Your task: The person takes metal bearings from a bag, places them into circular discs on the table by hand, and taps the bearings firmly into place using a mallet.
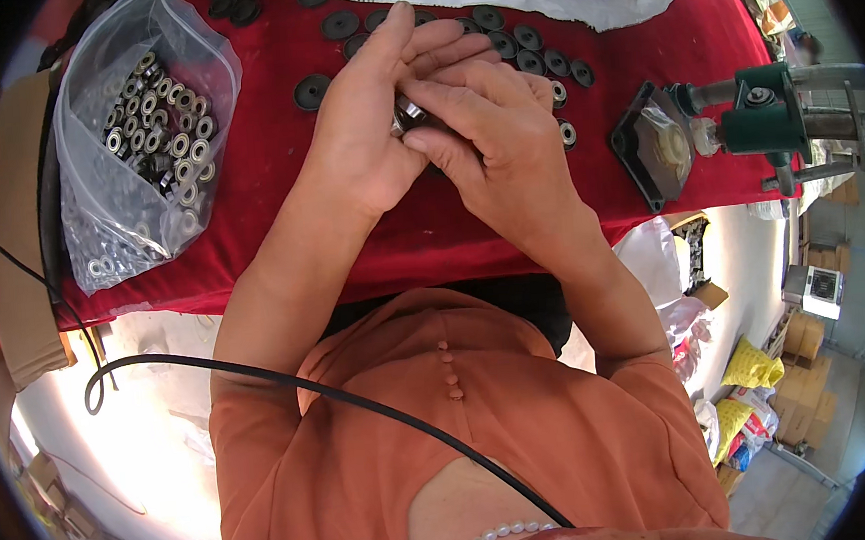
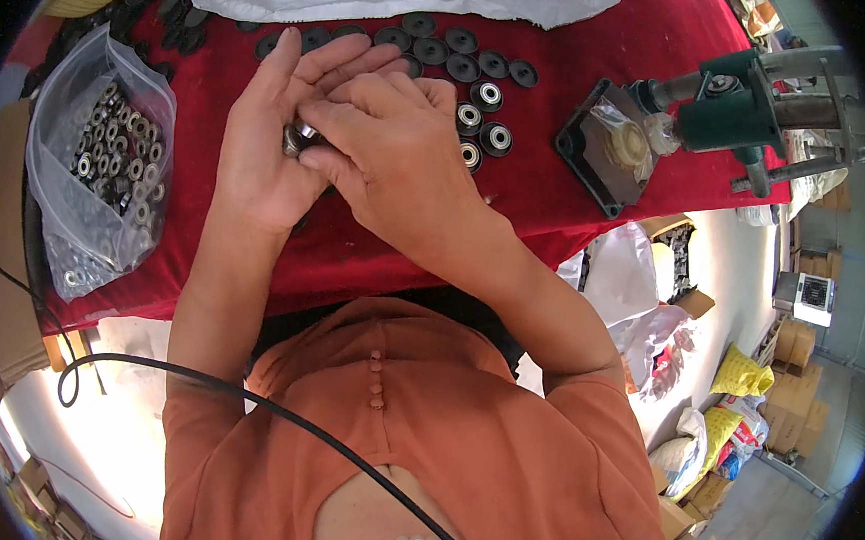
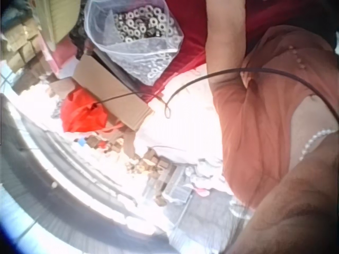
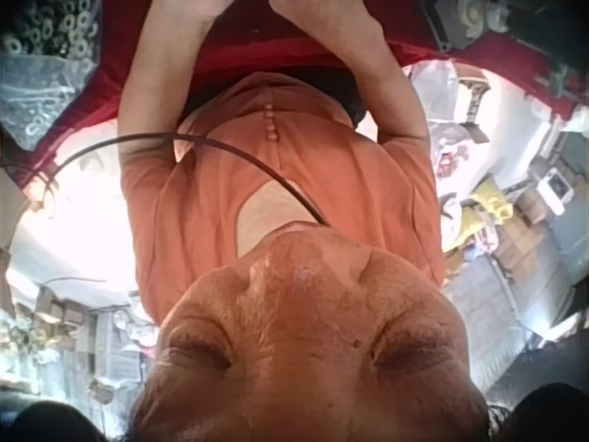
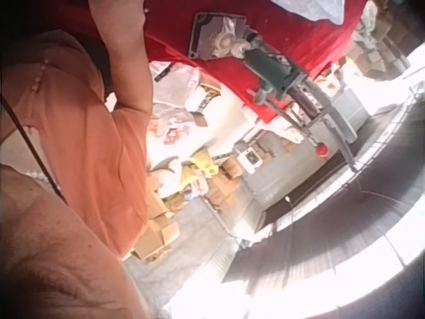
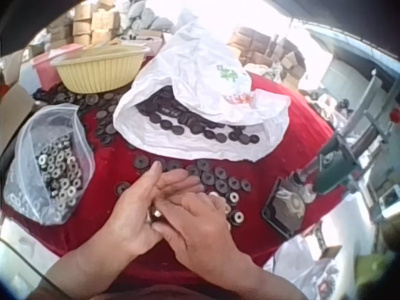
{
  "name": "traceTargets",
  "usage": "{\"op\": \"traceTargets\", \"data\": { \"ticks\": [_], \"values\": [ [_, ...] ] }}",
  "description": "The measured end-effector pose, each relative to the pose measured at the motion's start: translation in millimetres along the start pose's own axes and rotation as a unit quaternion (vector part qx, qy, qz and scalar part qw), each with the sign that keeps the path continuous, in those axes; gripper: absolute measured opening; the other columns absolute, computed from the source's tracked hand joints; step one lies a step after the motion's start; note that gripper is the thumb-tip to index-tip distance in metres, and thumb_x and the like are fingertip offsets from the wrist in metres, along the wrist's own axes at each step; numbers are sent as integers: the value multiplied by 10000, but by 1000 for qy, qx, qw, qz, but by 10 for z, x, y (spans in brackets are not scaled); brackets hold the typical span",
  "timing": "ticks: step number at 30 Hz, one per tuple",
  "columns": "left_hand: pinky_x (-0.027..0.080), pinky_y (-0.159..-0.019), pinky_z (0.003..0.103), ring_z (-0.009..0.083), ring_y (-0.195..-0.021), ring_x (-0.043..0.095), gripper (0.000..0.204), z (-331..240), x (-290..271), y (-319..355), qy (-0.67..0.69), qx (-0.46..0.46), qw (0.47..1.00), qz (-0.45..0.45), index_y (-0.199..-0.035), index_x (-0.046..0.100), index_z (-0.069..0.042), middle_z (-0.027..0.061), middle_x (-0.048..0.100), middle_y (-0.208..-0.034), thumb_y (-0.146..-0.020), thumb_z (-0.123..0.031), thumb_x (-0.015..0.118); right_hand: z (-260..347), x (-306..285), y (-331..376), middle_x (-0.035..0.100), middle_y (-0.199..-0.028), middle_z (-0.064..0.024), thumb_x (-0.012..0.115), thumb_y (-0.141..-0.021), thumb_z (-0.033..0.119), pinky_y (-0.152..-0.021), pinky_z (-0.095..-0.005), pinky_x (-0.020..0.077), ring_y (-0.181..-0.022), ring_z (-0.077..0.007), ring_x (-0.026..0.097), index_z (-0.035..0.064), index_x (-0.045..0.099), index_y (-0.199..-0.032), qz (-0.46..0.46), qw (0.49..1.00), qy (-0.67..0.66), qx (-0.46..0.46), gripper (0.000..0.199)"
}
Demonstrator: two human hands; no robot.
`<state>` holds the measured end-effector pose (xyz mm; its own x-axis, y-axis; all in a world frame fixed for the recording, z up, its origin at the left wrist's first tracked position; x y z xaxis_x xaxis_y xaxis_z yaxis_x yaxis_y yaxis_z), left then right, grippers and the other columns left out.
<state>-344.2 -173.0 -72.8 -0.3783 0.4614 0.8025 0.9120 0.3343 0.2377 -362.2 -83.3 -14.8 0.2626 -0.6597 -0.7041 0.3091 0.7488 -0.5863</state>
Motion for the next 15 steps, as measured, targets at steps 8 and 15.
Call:
{"op": "traceTargets", "data": {
  "ticks": [8, 15],
  "values": [
    [429, -1082, 450, 356, -1250, 526, 658, 57, -8, 3, 37, -69, 996, 44, -1350, 403, 106, 279, 516, -1342, -1051, -475, 327, -238, -40, -91, 644, -848, -51, 760, -744, 114, -754, -359, 450, -817, -231, 630, 70, 699, -971, 64, 983, -158, 75, 239],
    [480, -974, 545, 393, -1131, 566, 620, -319, -245, -94, 147, 49, 986, -55, -1275, 437, 119, 284, 540, -1262, -1054, -447, 312, -825, -569, -26, 688, -859, -58, 790, -765, 90, -685, -274, 515, -748, -126, 631, 9, 665, -1057, 0, 965, -120, 234, 328]
  ]
}}
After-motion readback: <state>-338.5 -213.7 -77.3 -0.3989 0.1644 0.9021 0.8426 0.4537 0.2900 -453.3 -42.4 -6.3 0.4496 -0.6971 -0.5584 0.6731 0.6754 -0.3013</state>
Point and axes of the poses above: each hand's wrist, its own y-axis away from the middle knuckle, its own x-axis out of the palm, z = x × y, the point moved 7 cm from there along -y, towards the middle knuckle
